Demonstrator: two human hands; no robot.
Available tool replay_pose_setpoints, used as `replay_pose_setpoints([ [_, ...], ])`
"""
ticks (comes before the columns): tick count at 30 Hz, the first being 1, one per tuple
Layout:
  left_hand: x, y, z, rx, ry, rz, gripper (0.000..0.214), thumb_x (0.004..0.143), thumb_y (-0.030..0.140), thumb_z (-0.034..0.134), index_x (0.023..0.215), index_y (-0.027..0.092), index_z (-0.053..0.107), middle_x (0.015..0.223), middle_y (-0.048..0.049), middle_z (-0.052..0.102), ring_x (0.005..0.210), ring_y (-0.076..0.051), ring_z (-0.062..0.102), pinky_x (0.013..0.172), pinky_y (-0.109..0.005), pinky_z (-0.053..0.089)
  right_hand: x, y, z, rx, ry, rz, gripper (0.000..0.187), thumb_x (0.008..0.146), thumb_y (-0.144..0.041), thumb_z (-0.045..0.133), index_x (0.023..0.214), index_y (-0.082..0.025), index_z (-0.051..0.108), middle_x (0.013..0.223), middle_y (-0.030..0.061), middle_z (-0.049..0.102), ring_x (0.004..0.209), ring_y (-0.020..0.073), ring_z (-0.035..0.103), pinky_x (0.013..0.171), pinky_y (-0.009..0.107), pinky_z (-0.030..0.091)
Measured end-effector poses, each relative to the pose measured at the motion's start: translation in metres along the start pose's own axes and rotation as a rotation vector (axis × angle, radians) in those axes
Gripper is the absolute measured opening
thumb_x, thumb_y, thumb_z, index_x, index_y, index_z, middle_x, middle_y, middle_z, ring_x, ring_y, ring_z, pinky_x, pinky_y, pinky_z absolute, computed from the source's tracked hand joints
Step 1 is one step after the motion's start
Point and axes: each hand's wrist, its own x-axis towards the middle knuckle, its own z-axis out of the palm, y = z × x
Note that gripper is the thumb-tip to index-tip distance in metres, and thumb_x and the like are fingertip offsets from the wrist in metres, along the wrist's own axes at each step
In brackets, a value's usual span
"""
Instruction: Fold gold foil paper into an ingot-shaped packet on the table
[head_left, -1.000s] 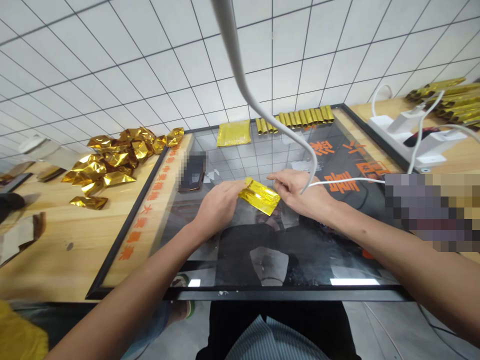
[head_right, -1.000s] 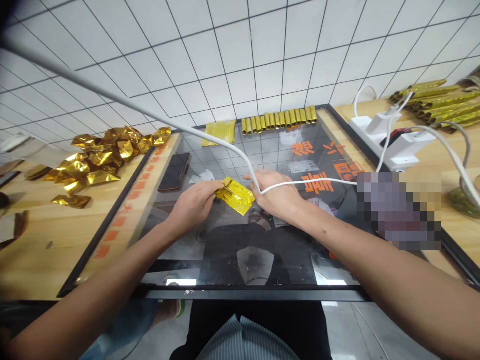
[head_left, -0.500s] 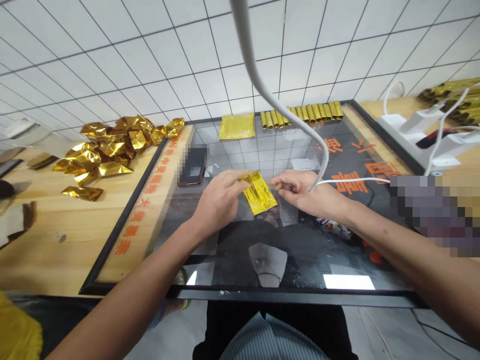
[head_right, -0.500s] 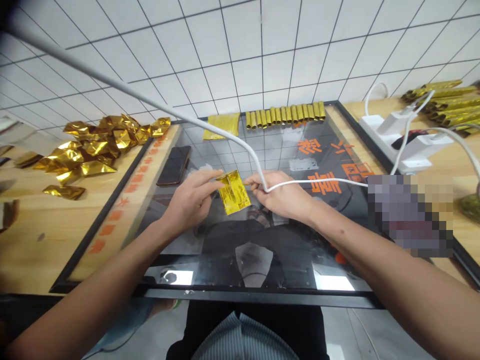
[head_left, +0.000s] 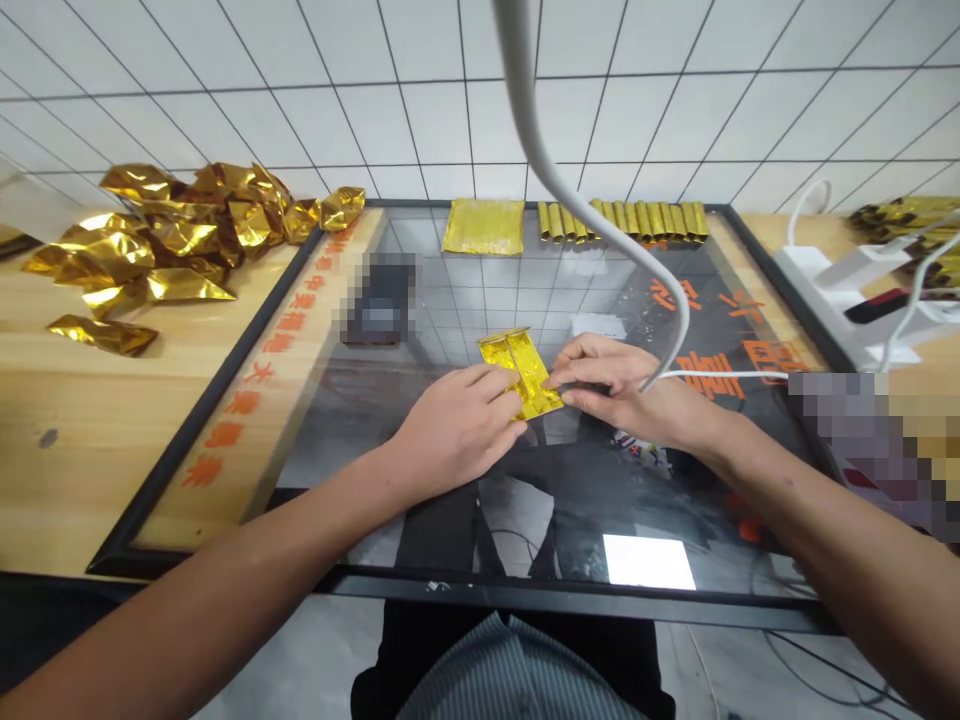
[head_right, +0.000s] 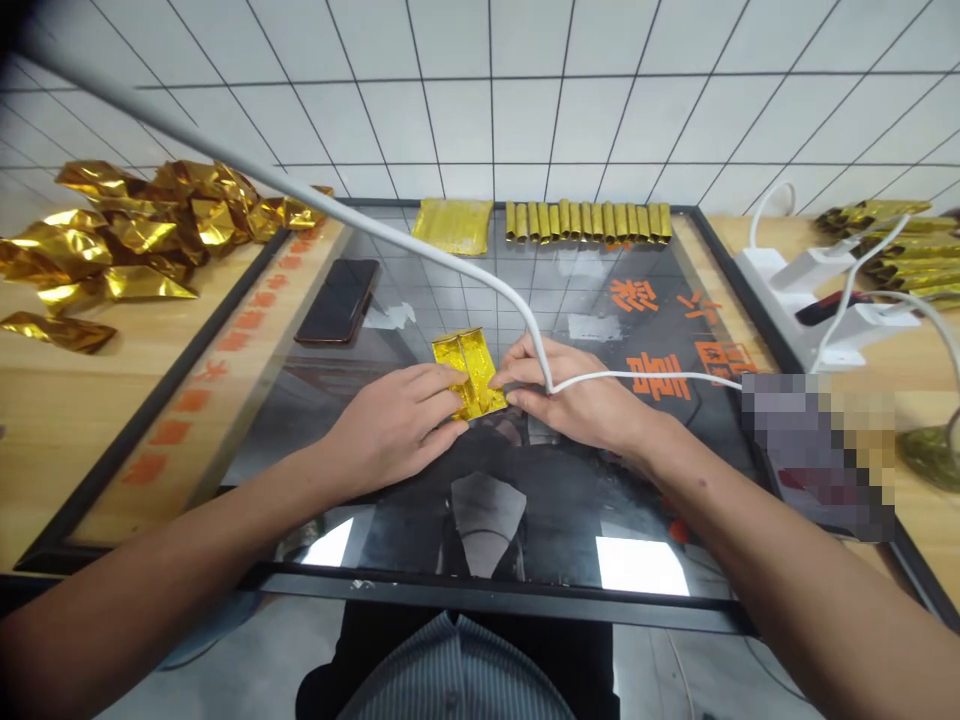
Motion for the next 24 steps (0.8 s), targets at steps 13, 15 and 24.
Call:
replay_pose_setpoints([
  [13, -0.001, 0.003, -0.003, -0.016, 0.012, -0.064, 0.031, 0.109, 0.046, 0.059, 0.108, 0.017, 0.072, 0.127, -0.0103, 0.076, 0.117, -0.027, 0.071, 0.095, -0.041, 0.058, -0.001, 0.007, 0.006, 0.012, 0.04, -0.06, 0.022, 0.105, -0.029, 0.067, 0.12, -0.032, 0.082, 0.123, 0.0078, 0.069, 0.111, 0.0249, 0.07, 0.098, 0.043, 0.059],
  [15, -0.001, 0.004, -0.002, -0.019, 0.026, -0.095, 0.033, 0.105, 0.051, 0.066, 0.111, 0.019, 0.07, 0.131, -0.0099, 0.074, 0.119, -0.028, 0.069, 0.093, -0.041, 0.056, 0.001, 0.006, 0.007, 0.005, 0.063, -0.067, 0.02, 0.105, -0.028, 0.066, 0.117, -0.032, 0.082, 0.119, 0.0068, 0.071, 0.109, 0.0242, 0.071, 0.096, 0.043, 0.059],
  [24, -0.002, 0.006, 0.004, 0.07, 0.078, -0.153, 0.027, 0.103, 0.044, 0.066, 0.113, 0.019, 0.068, 0.123, -0.0109, 0.073, 0.112, -0.029, 0.066, 0.086, -0.042, 0.049, 0.004, 0.002, 0.011, 0.077, 0.116, 0.028, 0.015, 0.105, -0.032, 0.067, 0.105, -0.031, 0.082, 0.107, 0.0031, 0.075, 0.1, 0.0224, 0.072, 0.089, 0.039, 0.058],
])
